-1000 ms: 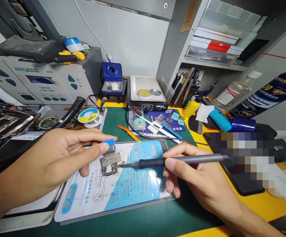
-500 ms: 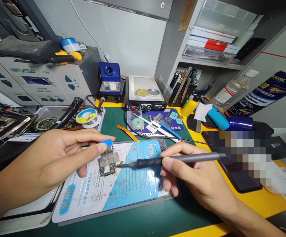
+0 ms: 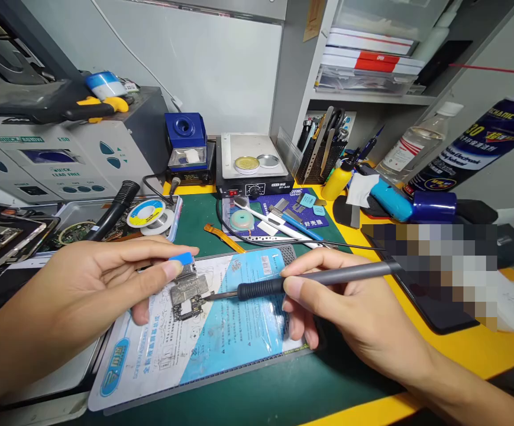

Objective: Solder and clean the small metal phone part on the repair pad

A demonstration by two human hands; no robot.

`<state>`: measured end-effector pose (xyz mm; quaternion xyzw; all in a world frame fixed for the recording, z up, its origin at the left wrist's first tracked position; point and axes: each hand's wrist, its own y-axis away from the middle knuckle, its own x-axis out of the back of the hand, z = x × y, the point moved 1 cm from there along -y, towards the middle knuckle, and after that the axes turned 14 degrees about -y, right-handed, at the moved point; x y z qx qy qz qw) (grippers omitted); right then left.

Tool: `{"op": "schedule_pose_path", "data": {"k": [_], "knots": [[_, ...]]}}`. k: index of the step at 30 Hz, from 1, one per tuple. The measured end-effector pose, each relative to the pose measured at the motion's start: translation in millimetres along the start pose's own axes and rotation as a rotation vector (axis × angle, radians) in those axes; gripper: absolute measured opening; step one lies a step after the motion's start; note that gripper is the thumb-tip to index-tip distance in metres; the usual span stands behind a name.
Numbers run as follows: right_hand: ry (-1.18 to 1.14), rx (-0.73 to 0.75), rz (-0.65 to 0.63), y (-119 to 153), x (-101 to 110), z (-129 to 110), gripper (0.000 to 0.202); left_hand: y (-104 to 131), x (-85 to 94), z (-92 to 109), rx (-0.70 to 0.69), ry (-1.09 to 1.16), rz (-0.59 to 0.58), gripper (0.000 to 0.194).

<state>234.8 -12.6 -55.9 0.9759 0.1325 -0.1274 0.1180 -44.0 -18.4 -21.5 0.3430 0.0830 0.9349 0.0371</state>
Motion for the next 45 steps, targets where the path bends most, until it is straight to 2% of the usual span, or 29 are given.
{"op": "schedule_pose_path", "data": {"k": [3, 7, 11, 14, 18, 22, 24, 27, 29, 32, 35, 37, 45], "knots": [[0.000, -0.001, -0.010, 0.6, 0.4, 0.1, 0.011, 4.8, -2.6, 5.7, 0.049, 0.004, 0.071, 0.030], [0.019, -0.010, -0.014, -0.2, 0.5, 0.4, 0.014, 4.6, -3.0, 6.4, 0.004, -0.010, 0.112, 0.025], [0.005, -0.005, -0.007, -0.7, -0.5, 0.7, 0.013, -1.6, 0.4, 1.1, -0.060, -0.035, 0.058, 0.027], [-0.044, -0.005, 0.006, -1.7, -3.4, -1.7, 0.012, -2.2, 1.4, -0.1, -0.033, -0.028, 0.017, 0.032], [-0.179, 0.042, 0.106, -4.8, -8.2, -11.3, 0.017, 3.0, 0.1, 2.2, 0.028, 0.039, 0.049, 0.038], [-0.242, 0.111, 0.242, -9.0, -9.7, -21.3, 0.020, 8.2, -1.5, 0.6, -0.034, 0.097, 0.083, 0.048], [-0.249, 0.129, 0.254, -11.0, -9.7, -24.3, 0.022, 12.0, -2.8, -2.3, -0.162, 0.031, 0.163, 0.040], [-0.258, 0.175, 0.243, -12.5, -9.4, -27.4, 0.022, 22.7, -7.2, -6.3, -0.565, -0.202, 0.316, 0.024], [-0.265, 0.208, 0.237, -12.6, -8.9, -29.2, 0.020, 32.0, -11.5, -8.5, -0.815, -0.336, 0.366, 0.030], [-0.278, 0.239, 0.236, -13.4, -6.9, -30.8, 0.018, 43.8, -16.6, -10.3, -1.030, -0.473, 0.376, 0.033], [-0.297, 0.256, 0.240, -15.4, -3.0, -30.1, 0.017, 51.9, -18.7, -12.3, -1.171, -0.598, 0.344, 0.031], [-0.299, 0.266, 0.226, -16.3, -0.5, -28.8, 0.015, 56.6, -19.1, -16.3, -1.199, -0.679, 0.352, 0.030], [-0.307, 0.299, 0.181, -14.6, -0.3, -27.0, 0.009, 75.5, -31.3, -35.7, -1.304, -0.875, 0.504, 0.026]]}}
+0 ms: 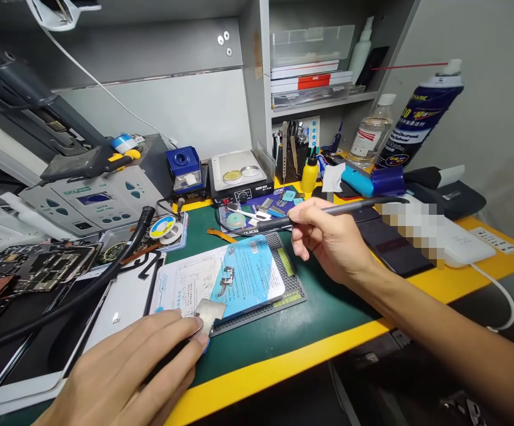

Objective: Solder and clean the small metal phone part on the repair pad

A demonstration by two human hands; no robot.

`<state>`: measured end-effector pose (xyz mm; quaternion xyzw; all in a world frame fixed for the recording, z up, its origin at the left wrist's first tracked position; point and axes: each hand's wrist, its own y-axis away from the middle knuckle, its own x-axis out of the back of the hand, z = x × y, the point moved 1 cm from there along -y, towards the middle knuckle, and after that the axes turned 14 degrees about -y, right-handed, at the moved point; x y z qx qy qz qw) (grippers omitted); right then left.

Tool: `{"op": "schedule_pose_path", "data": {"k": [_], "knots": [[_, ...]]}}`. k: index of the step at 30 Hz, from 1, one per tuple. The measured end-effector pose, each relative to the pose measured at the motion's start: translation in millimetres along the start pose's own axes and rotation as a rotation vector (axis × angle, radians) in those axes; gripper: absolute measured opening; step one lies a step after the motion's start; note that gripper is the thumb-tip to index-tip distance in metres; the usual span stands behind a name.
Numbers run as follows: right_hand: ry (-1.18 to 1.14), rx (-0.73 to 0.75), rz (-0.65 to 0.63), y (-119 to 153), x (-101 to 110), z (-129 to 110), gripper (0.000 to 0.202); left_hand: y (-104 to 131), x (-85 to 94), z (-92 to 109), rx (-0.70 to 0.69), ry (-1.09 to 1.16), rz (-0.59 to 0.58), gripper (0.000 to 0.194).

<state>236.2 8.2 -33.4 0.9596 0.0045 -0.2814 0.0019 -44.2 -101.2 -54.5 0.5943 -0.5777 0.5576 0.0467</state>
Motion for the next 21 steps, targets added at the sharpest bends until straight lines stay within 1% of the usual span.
{"op": "schedule_pose_path", "data": {"k": [2, 5, 9, 12, 15, 17, 19, 21], "knots": [[0.007, 0.006, -0.014, 0.2, 0.5, 0.5, 0.010, 0.9, -0.4, 4.5, -0.009, -0.019, 0.010, 0.025], [0.018, 0.006, -0.036, 0.3, 2.3, 1.4, 0.011, 3.8, 0.0, 7.6, 0.007, -0.024, -0.033, 0.025], [0.026, -0.004, -0.081, 1.7, 3.3, 1.8, 0.011, 11.6, 2.9, 3.7, 0.122, -0.019, -0.055, 0.031], [0.045, -0.004, -0.098, 2.5, 2.6, 1.9, 0.011, 13.0, 5.9, -3.8, 0.242, 0.001, -0.067, 0.037], [0.059, -0.009, -0.096, 2.1, 1.4, 2.3, 0.011, 9.0, 9.8, -11.5, 0.431, 0.051, -0.068, 0.036], [0.063, -0.003, -0.085, 1.5, 1.0, 2.6, 0.011, 5.3, 12.7, -16.1, 0.617, 0.078, -0.105, 0.030], [0.068, 0.006, -0.068, 0.8, 1.1, 2.6, 0.010, 1.2, 15.7, -21.2, 0.819, 0.128, -0.178, 0.024], [0.069, 0.013, -0.053, 0.0, 1.5, 2.4, 0.011, -4.2, 17.5, -28.1, 0.964, 0.227, -0.274, 0.022]]}}
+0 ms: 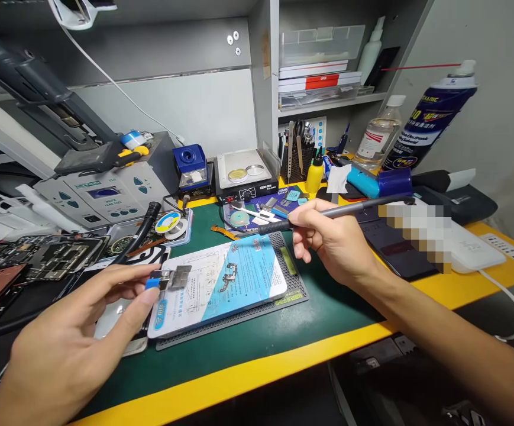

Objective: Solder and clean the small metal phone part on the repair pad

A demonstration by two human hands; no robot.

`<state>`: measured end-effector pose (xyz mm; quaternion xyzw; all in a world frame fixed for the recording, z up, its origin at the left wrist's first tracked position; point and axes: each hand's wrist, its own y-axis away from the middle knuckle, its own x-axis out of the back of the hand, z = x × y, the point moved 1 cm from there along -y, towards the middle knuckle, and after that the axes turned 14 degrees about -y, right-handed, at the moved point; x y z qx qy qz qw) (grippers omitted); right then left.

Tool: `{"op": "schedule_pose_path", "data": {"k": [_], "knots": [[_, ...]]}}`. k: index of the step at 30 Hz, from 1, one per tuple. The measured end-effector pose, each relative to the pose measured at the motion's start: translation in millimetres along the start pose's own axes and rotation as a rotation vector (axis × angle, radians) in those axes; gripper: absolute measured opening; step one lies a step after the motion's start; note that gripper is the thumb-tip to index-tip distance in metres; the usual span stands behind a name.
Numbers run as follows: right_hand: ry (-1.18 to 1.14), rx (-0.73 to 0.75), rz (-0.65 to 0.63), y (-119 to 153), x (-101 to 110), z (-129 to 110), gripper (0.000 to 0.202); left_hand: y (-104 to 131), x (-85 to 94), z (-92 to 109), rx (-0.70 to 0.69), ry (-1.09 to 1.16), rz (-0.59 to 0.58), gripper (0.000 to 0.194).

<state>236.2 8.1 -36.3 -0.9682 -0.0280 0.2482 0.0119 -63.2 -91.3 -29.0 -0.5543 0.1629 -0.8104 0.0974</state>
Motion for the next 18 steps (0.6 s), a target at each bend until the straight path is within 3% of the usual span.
{"op": "schedule_pose_path", "data": {"k": [4, 8, 12, 18], "knots": [[-0.025, -0.039, 0.042, -2.4, 1.7, -1.8, 0.016, -26.3, 3.5, 2.1, 0.127, 0.142, -0.253, 0.036], [-0.097, -0.110, 0.109, -4.7, 3.7, -6.0, 0.022, -60.1, -0.3, 7.2, 0.079, 0.124, -0.373, 0.045], [-0.134, -0.125, 0.137, -5.4, 5.4, -8.9, 0.020, -87.8, -4.6, 16.8, 0.013, 0.073, -0.531, 0.041], [-0.163, -0.116, 0.141, -7.0, 5.3, -9.3, 0.020, -105.9, -8.9, 27.6, 0.017, 0.174, -0.724, 0.035]]}}
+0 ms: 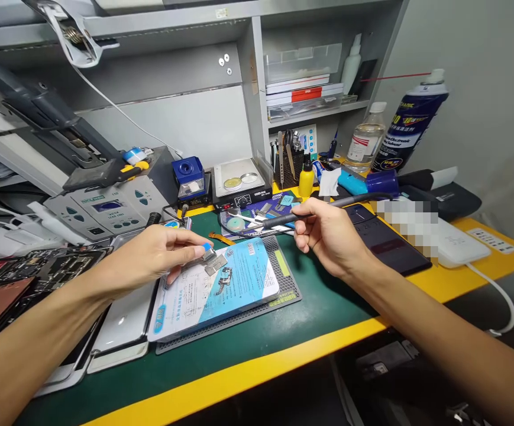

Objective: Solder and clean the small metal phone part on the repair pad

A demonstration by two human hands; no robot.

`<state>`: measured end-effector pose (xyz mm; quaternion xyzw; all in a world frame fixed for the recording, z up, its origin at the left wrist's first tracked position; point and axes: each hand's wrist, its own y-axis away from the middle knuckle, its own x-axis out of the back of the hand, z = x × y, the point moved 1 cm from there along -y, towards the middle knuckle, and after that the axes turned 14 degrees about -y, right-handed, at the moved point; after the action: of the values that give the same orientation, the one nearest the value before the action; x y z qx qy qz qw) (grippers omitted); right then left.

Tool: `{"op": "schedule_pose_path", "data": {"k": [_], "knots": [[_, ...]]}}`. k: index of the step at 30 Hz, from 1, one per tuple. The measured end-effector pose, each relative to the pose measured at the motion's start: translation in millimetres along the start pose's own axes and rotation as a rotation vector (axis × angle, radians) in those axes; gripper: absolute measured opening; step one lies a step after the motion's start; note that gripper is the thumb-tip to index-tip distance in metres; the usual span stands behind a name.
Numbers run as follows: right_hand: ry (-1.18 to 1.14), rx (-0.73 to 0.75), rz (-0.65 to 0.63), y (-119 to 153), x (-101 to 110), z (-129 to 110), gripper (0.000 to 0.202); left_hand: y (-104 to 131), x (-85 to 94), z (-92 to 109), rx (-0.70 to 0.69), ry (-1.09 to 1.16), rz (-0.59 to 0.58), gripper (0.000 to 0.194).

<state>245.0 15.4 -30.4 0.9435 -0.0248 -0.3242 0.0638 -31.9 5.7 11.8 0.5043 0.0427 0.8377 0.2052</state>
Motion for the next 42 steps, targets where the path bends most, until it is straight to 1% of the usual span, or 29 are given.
{"op": "schedule_pose_path", "data": {"k": [6, 10, 13, 18, 22, 25, 29, 35, 37, 39, 42], "knots": [[-0.013, 0.007, -0.008, 2.2, -0.1, -2.1, 0.020, -13.4, 2.4, 2.9, -0.021, 0.066, -0.069, 0.024], [-0.030, -0.001, -0.012, 2.5, 0.3, -2.0, 0.021, -17.9, 1.2, 1.0, 0.021, 0.135, -0.114, 0.024], [-0.040, -0.007, -0.019, 2.0, 0.0, -1.8, 0.021, -17.0, -1.2, 0.3, 0.040, 0.156, -0.102, 0.025], [-0.035, -0.002, -0.015, 2.2, 0.3, -2.7, 0.020, -13.3, -2.4, 4.6, 0.062, 0.177, -0.057, 0.023], [-0.039, -0.003, -0.010, 2.9, 0.0, -2.8, 0.020, -9.6, -3.6, 3.6, 0.086, 0.218, -0.062, 0.022], [-0.044, 0.002, -0.012, 2.9, -0.5, -2.6, 0.021, -4.3, -6.8, -2.1, 0.109, 0.264, -0.062, 0.023], [-0.032, -0.001, -0.006, 2.2, 0.0, -1.8, 0.020, 8.8, -13.3, -10.8, 0.184, 0.464, -0.037, 0.025], [-0.009, -0.013, 0.002, 0.6, 1.2, 1.4, 0.019, 34.1, -22.7, -21.0, 0.265, 0.579, 0.114, 0.039], [0.003, -0.025, -0.001, 0.5, 0.7, 2.5, 0.020, 40.0, -25.7, -24.3, 0.294, 0.618, 0.148, 0.040], [0.018, -0.039, -0.010, 0.9, -0.2, 3.4, 0.021, 44.1, -28.7, -27.0, 0.300, 0.655, 0.146, 0.039], [0.048, -0.059, -0.022, 1.9, -1.7, 4.9, 0.022, 48.8, -32.3, -29.4, 0.272, 0.674, 0.120, 0.039]]}}
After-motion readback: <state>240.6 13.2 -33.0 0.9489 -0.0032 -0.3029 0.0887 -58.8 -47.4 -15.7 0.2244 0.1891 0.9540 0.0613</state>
